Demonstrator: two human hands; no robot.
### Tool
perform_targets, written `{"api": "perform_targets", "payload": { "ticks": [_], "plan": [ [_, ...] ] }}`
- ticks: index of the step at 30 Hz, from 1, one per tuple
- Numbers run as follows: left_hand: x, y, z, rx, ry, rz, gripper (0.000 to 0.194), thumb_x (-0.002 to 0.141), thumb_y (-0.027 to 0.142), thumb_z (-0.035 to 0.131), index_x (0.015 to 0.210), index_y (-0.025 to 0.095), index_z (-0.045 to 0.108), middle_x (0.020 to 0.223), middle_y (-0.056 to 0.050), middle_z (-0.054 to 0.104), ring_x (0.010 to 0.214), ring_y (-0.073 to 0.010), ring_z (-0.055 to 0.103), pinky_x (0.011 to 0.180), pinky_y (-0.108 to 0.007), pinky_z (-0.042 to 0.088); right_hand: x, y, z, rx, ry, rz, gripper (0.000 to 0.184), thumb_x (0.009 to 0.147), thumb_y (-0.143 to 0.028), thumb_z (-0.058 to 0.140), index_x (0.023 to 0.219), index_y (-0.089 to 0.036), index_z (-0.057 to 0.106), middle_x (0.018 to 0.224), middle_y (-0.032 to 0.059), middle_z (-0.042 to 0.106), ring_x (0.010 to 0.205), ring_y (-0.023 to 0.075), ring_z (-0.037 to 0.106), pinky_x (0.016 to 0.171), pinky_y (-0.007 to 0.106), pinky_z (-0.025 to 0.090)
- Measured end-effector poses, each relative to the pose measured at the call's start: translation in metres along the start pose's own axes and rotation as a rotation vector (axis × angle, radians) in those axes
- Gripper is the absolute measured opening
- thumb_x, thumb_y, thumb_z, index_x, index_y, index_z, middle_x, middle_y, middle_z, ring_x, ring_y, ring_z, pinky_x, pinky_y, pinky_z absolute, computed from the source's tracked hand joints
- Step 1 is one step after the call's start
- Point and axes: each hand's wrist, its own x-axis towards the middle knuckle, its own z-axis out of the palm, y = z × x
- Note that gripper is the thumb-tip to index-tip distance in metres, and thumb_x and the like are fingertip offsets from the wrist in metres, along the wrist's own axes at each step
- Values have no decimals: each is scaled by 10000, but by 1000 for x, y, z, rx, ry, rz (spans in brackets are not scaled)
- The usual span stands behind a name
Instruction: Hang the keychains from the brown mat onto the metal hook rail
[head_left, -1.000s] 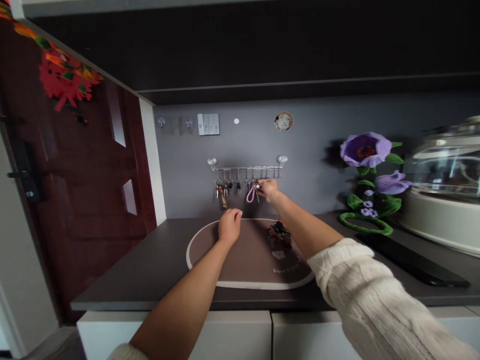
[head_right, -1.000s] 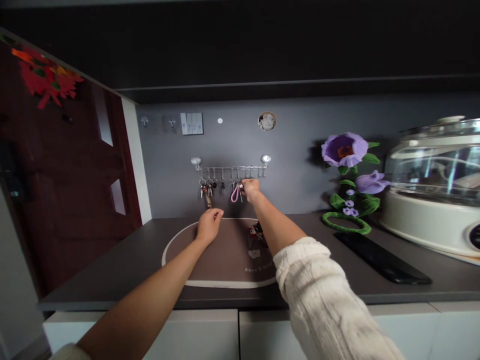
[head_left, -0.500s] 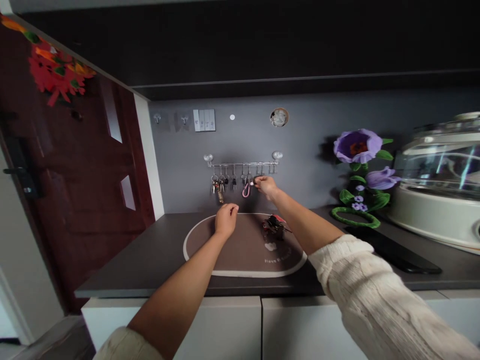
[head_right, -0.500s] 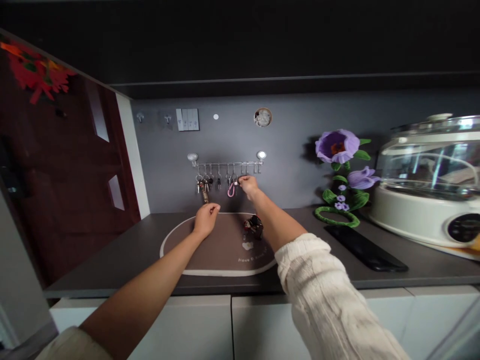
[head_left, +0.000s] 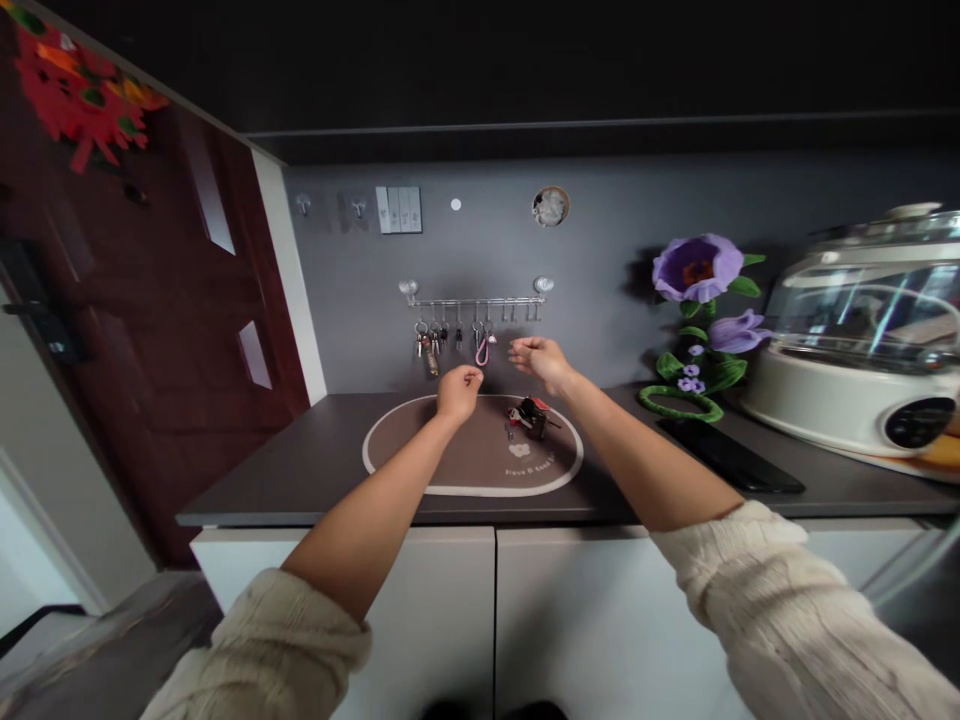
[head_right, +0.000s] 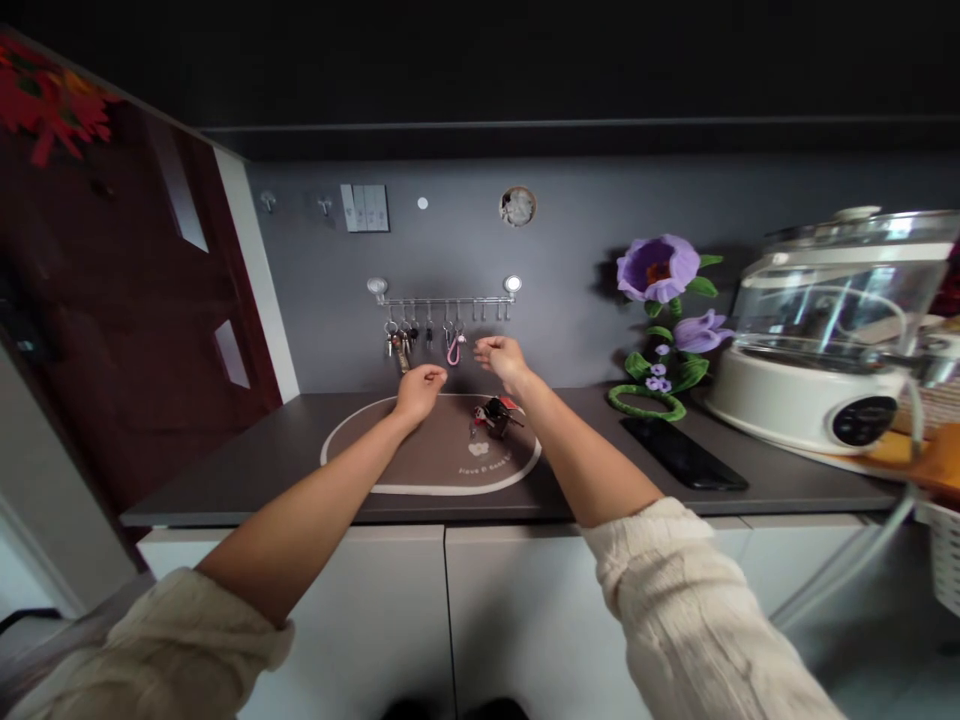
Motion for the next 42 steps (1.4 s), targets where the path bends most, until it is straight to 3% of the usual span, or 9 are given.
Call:
{"api": "perform_targets", "payload": {
  "ticks": [7, 14, 25, 30, 37, 42],
  "plan": [
    [-15, -8, 20, -73, -68, -95, 132, 684, 162, 530, 764, 120, 627, 732, -64, 634, 664, -128, 558, 670, -257, 430, -25, 33, -2, -106, 18, -85, 77, 710, -162, 520, 767, -129, 561, 752, 45, 617, 595, 66, 516, 607, 203, 407],
    [-25, -14, 21, 33, -340, -13, 97, 650, 158, 565, 707, 133, 641, 681, -28, 627, 617, -113, 520, 648, -249, 405, -25, 66, -12, -352, -8, -216, 142, 675, -209, 569, 795, -137, 594, 732, 32, 621, 647, 97, 542, 638, 231, 421],
    [-25, -12, 27, 114, -544, 121, 169, 677, 265, 541, 705, 146, 657, 674, -15, 634, 616, -120, 515, 612, -240, 368, -33, 57, -11, -707, -8, -224, 126, 685, -142, 559, 795, -150, 618, 770, 36, 646, 691, 107, 569, 695, 238, 429],
    [-24, -14, 29, 80, -562, 145, 164, 690, 210, 495, 643, 130, 629, 630, -8, 617, 602, -111, 503, 628, -237, 376, -35, 56, -9, -747, -16, -213, 139, 693, -142, 556, 815, -151, 621, 773, 37, 649, 695, 105, 576, 689, 228, 431],
    [-26, -9, 26, -34, -427, -37, 103, 684, 167, 497, 658, 122, 586, 636, -2, 585, 620, -103, 489, 666, -245, 384, -35, 59, -9, -729, -33, -234, 131, 690, -137, 560, 805, -152, 620, 768, 34, 649, 690, 101, 575, 691, 223, 428],
    [-25, -6, 25, -232, -353, -162, 67, 691, 157, 502, 666, 127, 556, 619, 4, 561, 598, -91, 486, 673, -249, 391, -32, 62, -10, -687, -38, -245, 117, 679, -133, 568, 777, -160, 626, 747, 38, 647, 661, 106, 567, 673, 233, 424]
  ]
}}
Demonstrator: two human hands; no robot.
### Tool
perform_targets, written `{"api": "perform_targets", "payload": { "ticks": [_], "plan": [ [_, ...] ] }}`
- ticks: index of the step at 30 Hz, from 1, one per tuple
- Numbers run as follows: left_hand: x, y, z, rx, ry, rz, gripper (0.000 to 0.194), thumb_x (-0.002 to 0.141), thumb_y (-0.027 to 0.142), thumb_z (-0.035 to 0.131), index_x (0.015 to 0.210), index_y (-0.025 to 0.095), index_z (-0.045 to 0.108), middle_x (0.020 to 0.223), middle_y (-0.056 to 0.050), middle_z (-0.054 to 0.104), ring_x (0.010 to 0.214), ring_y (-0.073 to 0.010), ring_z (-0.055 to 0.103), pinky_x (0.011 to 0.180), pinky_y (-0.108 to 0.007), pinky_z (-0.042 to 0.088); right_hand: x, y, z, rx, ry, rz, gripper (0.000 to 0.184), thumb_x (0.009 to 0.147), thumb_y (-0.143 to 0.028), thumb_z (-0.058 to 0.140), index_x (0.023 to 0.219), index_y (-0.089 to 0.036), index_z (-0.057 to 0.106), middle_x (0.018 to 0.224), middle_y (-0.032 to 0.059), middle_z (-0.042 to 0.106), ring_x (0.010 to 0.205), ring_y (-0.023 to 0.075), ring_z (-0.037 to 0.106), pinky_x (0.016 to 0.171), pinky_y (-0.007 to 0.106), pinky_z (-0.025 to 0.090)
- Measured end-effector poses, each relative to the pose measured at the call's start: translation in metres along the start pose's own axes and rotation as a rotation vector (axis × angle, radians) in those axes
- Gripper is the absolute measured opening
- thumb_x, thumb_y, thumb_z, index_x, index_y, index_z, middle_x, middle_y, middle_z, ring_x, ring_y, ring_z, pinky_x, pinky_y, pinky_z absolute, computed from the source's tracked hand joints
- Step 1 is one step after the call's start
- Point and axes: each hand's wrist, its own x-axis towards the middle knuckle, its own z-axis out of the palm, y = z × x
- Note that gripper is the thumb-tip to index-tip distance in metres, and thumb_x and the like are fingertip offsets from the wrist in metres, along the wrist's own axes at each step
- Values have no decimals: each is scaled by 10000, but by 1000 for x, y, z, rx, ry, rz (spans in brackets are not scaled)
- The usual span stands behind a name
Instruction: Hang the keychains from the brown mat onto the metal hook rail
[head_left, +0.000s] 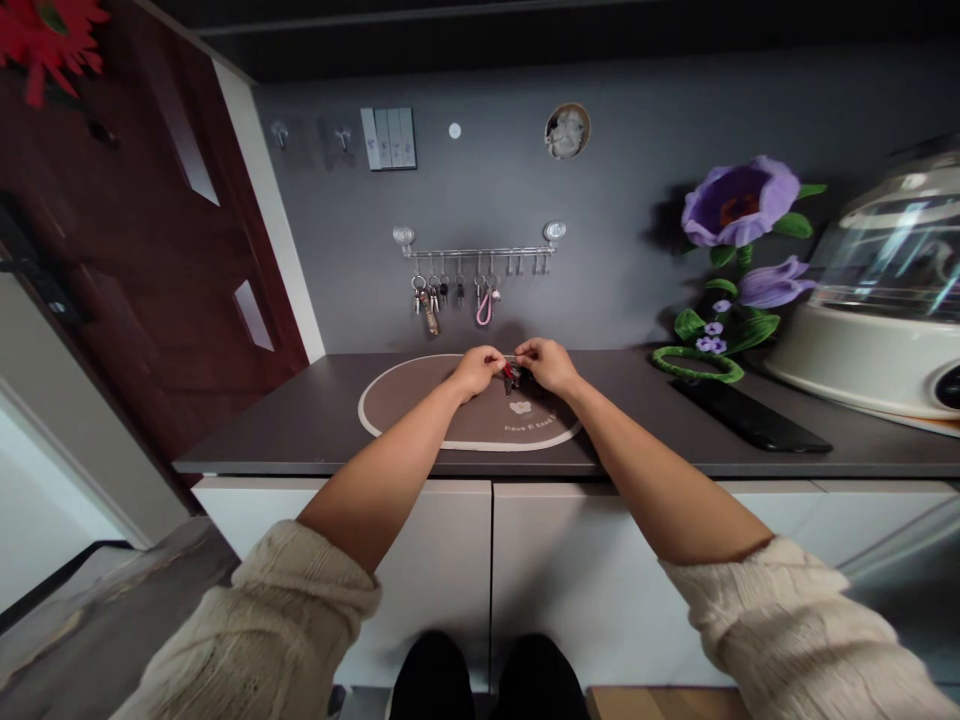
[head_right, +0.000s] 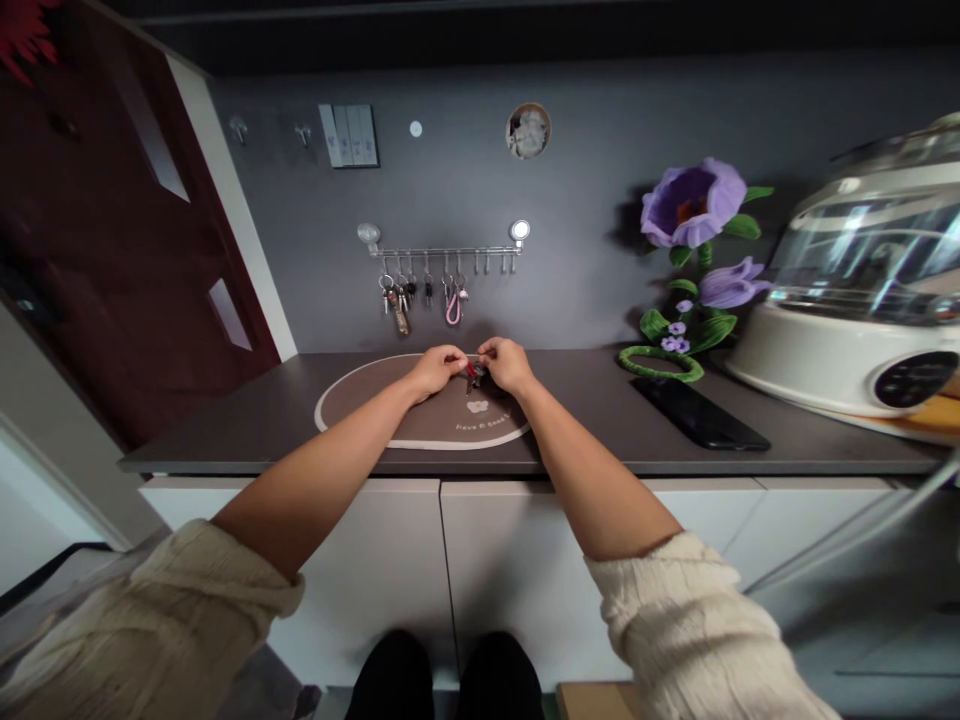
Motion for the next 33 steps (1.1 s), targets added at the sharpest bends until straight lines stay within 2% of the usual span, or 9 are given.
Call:
{"api": "perform_targets", "payload": {
  "ticks": [6, 14, 19, 29, 33],
  "plan": [
    [2, 5, -4, -100, 93, -47, 59, 702, 163, 504, 694, 132, 554, 618, 11, 551, 575, -78, 468, 630, -227, 388, -1, -1, 0, 27, -5, -10, 109, 668, -142, 579, 765, -162, 623, 729, 29, 640, 642, 102, 553, 653, 231, 416],
    [5, 7, -8, -231, 92, -105, 63, 736, 171, 484, 751, 139, 536, 697, -9, 588, 565, -66, 496, 566, -201, 381, -5, -10, -3, -30, -44, 15, 123, 677, -168, 578, 791, -153, 622, 725, 30, 634, 629, 102, 535, 635, 229, 397],
    [6, 9, -11, -354, 85, -108, 62, 755, 181, 481, 758, 143, 529, 763, -29, 618, 601, -75, 540, 640, -236, 424, -3, -8, -2, -34, -72, -59, 106, 676, -187, 579, 769, -166, 625, 698, 13, 633, 615, 99, 529, 615, 220, 389],
    [2, 20, -14, -694, 43, -96, 66, 788, 118, 448, 726, 132, 467, 721, -22, 587, 701, -91, 584, 823, -350, 423, -3, -7, 0, 16, -164, -142, 153, 680, -240, 575, 801, -172, 638, 671, -5, 625, 579, 91, 517, 590, 210, 390],
    [3, 22, -15, -784, 62, -91, 106, 798, 85, 416, 710, 133, 448, 703, -15, 575, 747, -102, 596, 843, -347, 424, -3, -7, 0, 24, -202, -183, 188, 686, -243, 566, 843, -178, 646, 724, -3, 635, 632, 99, 530, 656, 217, 404]
  ]
}}
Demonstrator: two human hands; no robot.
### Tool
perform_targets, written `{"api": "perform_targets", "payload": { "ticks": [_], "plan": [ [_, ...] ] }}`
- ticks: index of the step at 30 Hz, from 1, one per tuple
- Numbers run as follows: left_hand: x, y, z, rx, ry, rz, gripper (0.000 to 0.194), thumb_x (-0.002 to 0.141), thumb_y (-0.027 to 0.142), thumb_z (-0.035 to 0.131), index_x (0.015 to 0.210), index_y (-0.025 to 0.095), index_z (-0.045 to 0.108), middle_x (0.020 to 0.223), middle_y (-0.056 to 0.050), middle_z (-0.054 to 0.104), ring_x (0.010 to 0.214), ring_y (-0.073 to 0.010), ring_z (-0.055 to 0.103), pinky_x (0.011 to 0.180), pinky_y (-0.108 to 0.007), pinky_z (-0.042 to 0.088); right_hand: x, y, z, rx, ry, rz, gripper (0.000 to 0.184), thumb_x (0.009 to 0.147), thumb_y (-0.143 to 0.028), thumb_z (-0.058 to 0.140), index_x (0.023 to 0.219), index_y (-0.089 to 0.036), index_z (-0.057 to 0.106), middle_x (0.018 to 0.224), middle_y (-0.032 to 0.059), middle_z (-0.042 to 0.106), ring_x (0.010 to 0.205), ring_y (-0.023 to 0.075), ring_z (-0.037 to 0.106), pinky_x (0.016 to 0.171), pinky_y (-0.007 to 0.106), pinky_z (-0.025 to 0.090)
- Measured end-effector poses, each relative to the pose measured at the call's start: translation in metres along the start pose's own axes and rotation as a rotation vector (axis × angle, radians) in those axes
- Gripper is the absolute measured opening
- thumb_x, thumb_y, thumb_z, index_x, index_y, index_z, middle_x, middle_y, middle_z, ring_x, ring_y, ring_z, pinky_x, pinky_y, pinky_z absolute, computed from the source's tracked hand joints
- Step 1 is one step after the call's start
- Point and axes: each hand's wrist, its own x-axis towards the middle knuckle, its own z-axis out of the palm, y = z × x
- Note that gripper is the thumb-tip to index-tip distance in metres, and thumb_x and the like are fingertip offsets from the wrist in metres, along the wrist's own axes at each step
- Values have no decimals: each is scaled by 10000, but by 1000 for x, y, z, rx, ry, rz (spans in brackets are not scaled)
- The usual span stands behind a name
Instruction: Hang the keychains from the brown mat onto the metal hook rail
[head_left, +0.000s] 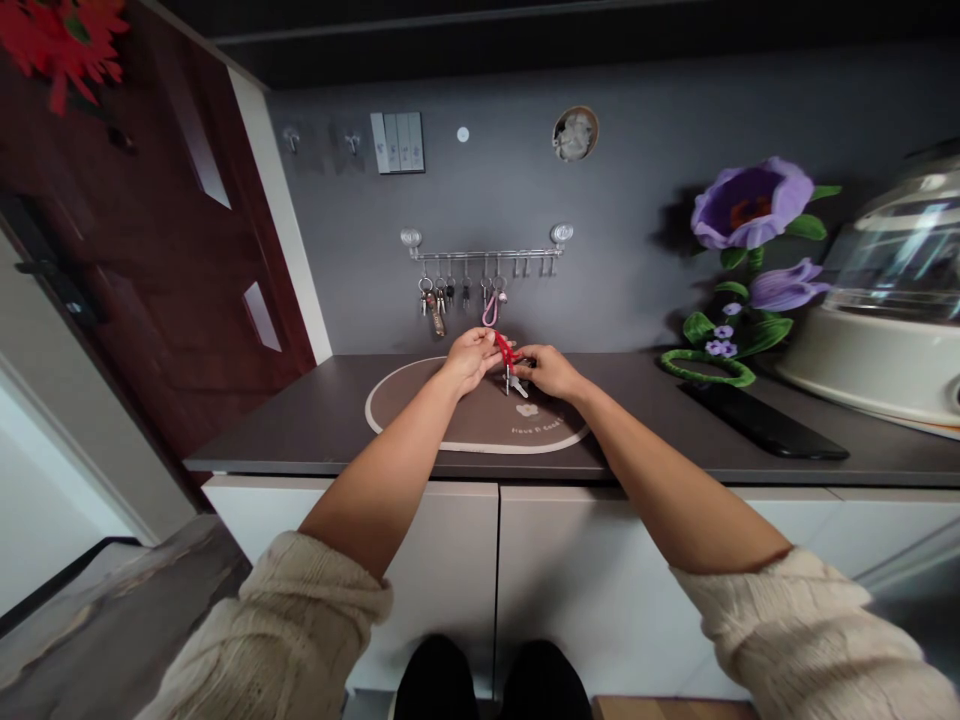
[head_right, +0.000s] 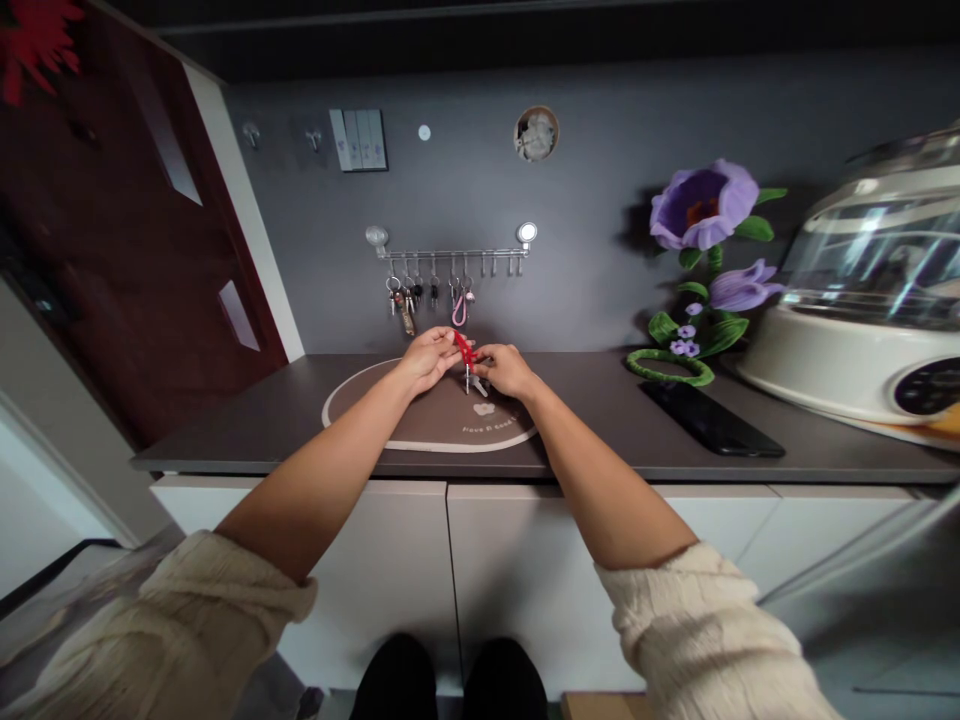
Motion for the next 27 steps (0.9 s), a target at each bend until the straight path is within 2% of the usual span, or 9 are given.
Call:
{"api": "perform_targets", "payload": {
  "ticks": [3, 6, 11, 16, 22, 27],
  "plan": [
    [-1, 2, 1, -40, 7, -4, 114, 805, 81, 404, 713, 132, 448, 707, -20, 579, 773, -110, 601, 843, -332, 432, 0, -1, 0, 12, -19, -39, 219, 693, -254, 567, 887, -191, 647, 807, 6, 643, 729, 116, 543, 748, 238, 395],
    [-1, 3, 1, -47, 16, -4, 96, 805, 93, 418, 726, 134, 455, 732, -30, 589, 820, -121, 598, 855, -330, 427, -1, -2, 1, 33, -18, -45, 216, 677, -276, 586, 863, -189, 653, 835, 19, 642, 771, 128, 542, 773, 251, 389],
    [1, 3, 0, -65, 30, 26, 60, 795, 120, 453, 738, 137, 462, 791, -50, 605, 860, -135, 595, 864, -345, 421, -2, -4, 0, 104, -18, -7, 227, 667, -352, 583, 779, -164, 644, 764, 13, 631, 697, 111, 532, 722, 245, 402],
    [6, 3, -4, -99, 62, 65, 112, 816, 104, 404, 728, 140, 465, 751, -27, 606, 851, -114, 598, 869, -324, 424, -3, -8, -2, 237, -23, 33, 269, 662, -388, 567, 756, -140, 611, 689, 7, 599, 603, 92, 496, 628, 228, 395],
    [7, 4, -7, -89, 117, 63, 152, 837, 112, 361, 716, 142, 447, 682, -14, 593, 835, -103, 600, 859, -313, 434, -3, -11, -4, 321, 42, 13, 261, 673, -385, 553, 745, -137, 588, 674, 5, 581, 603, 88, 484, 630, 229, 390],
    [7, 2, -8, -107, 137, 34, 117, 835, 114, 367, 746, 147, 437, 701, -16, 592, 824, -113, 605, 872, -343, 419, 0, -5, -4, 357, 155, 54, 249, 669, -372, 560, 748, -138, 591, 680, 10, 583, 594, 90, 486, 620, 232, 387]
  ]
}}
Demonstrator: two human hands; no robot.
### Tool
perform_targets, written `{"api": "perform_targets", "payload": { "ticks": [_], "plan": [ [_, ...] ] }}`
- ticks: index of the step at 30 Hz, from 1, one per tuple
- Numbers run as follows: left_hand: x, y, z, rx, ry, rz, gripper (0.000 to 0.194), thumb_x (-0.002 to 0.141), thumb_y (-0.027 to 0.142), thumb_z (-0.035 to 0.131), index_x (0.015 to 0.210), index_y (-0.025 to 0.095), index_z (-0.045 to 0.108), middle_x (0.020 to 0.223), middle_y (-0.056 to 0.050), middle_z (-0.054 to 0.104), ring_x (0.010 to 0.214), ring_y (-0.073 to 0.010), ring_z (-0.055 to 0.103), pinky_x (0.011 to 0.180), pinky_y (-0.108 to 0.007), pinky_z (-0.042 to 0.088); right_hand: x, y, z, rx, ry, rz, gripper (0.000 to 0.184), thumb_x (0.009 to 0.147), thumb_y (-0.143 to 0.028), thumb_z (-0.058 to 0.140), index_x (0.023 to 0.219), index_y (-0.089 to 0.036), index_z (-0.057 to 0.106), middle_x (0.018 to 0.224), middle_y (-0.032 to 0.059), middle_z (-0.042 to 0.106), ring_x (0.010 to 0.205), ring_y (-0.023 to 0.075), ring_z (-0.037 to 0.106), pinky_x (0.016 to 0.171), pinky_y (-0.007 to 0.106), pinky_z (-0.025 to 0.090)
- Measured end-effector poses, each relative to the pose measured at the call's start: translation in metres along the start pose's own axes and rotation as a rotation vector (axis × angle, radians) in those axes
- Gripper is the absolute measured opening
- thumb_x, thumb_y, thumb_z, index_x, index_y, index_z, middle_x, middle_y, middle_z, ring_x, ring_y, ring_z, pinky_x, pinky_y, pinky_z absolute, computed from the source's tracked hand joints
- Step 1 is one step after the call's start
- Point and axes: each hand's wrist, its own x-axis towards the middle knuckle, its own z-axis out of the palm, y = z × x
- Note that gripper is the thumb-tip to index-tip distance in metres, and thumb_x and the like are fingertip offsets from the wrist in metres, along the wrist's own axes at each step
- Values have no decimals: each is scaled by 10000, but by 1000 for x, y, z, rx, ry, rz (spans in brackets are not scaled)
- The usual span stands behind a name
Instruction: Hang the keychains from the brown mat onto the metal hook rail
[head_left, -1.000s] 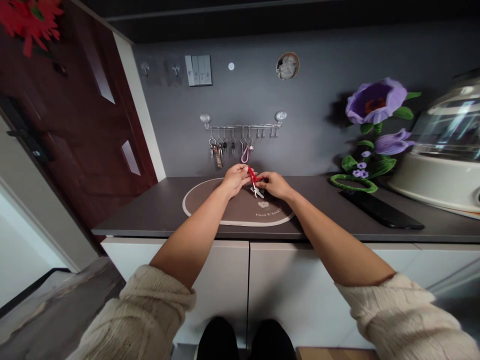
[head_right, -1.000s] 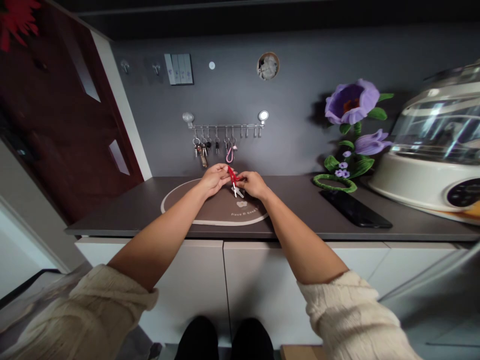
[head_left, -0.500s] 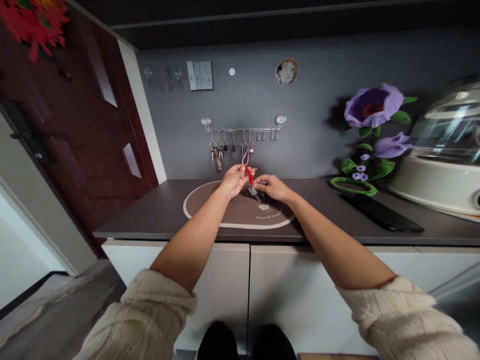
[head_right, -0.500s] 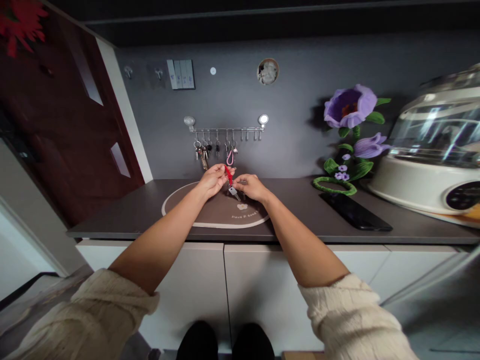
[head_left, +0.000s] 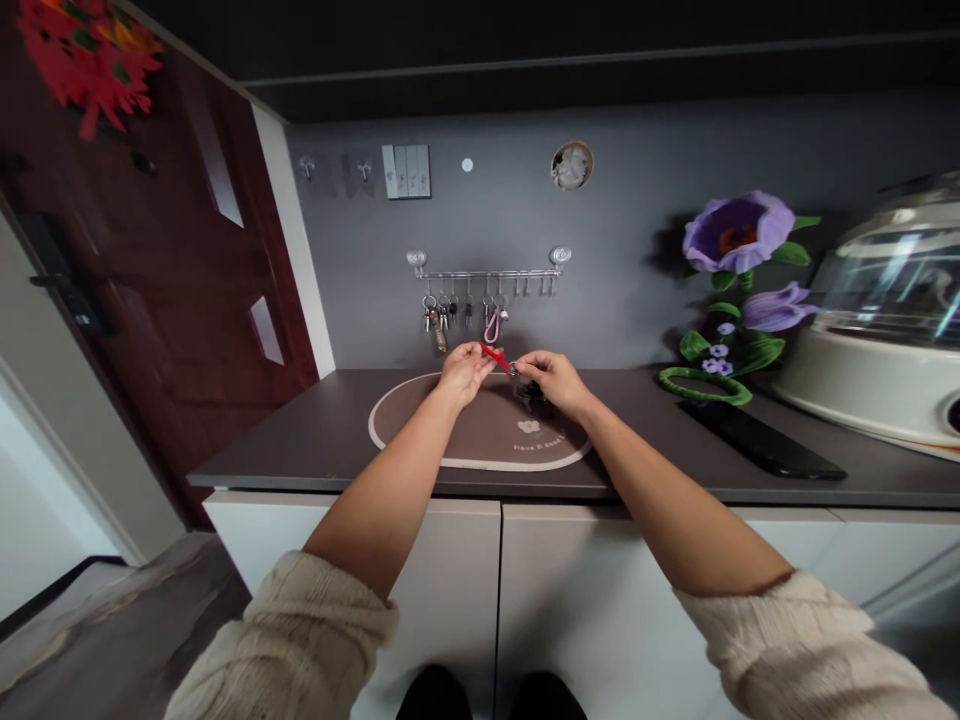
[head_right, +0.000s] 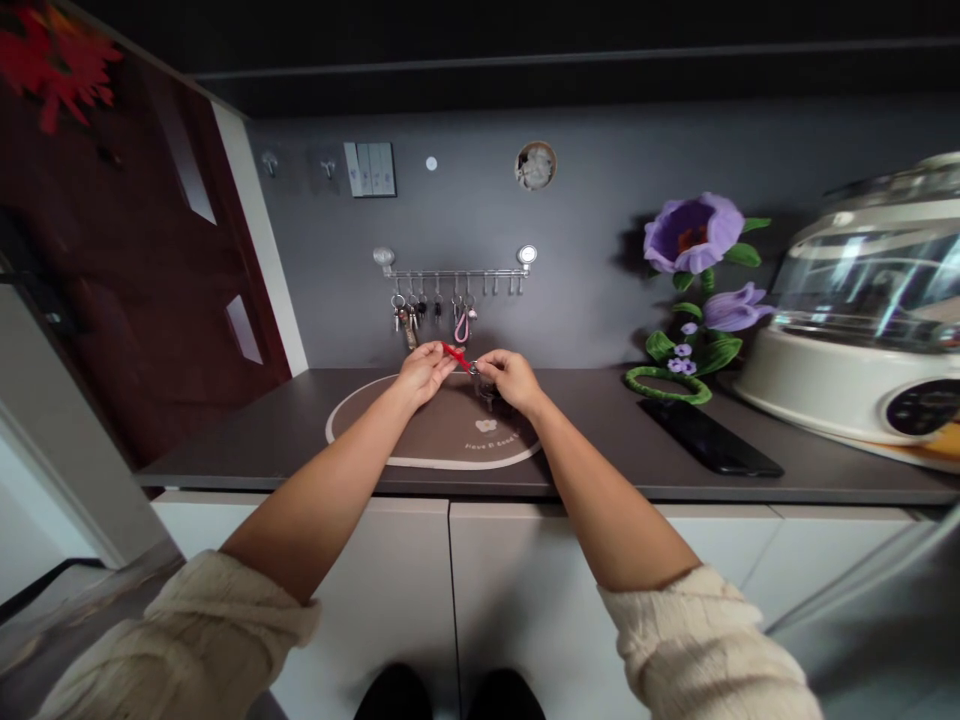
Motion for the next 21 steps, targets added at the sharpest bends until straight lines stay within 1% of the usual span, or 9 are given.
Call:
{"api": "perform_targets", "payload": {
  "ticks": [4, 7, 11, 19, 21],
  "plan": [
    [0, -3, 0, 11, -5, -26, 117, 833, 116, 369, 744, 143, 439, 704, -18, 602, 755, -99, 611, 833, -325, 446, 2, 2, -1, 33, 53, -19, 248, 660, -375, 575, 737, -140, 594, 690, 13, 588, 605, 94, 492, 622, 235, 390],
    [-2, -4, 2, 14, -8, -42, 125, 823, 94, 377, 725, 138, 443, 663, -6, 595, 697, -86, 607, 812, -317, 458, 2, 0, -1, 82, 76, -30, 246, 663, -376, 578, 732, -140, 590, 695, 15, 589, 619, 96, 500, 631, 237, 394],
    [-5, -6, 5, 57, -52, -47, 158, 819, 93, 378, 685, 125, 456, 630, -14, 586, 664, -81, 597, 820, -335, 450, 0, -4, -2, 159, 102, -31, 253, 670, -383, 577, 740, -140, 592, 703, 21, 599, 633, 102, 514, 647, 245, 399],
    [-9, -10, 5, 231, -104, -100, 22, 746, 131, 514, 726, 131, 524, 683, -18, 592, 628, -78, 570, 824, -371, 428, -1, -12, -4, 232, 146, -5, 262, 664, -397, 580, 752, -151, 599, 706, 17, 616, 597, 96, 508, 613, 240, 391],
    [-9, -10, 5, 279, -114, -110, 27, 733, 151, 533, 748, 135, 547, 707, -22, 597, 642, -84, 569, 820, -369, 424, -1, -13, -4, 248, 154, 8, 271, 660, -402, 582, 762, -152, 599, 711, 18, 619, 597, 96, 510, 609, 241, 387]
  ]
}}
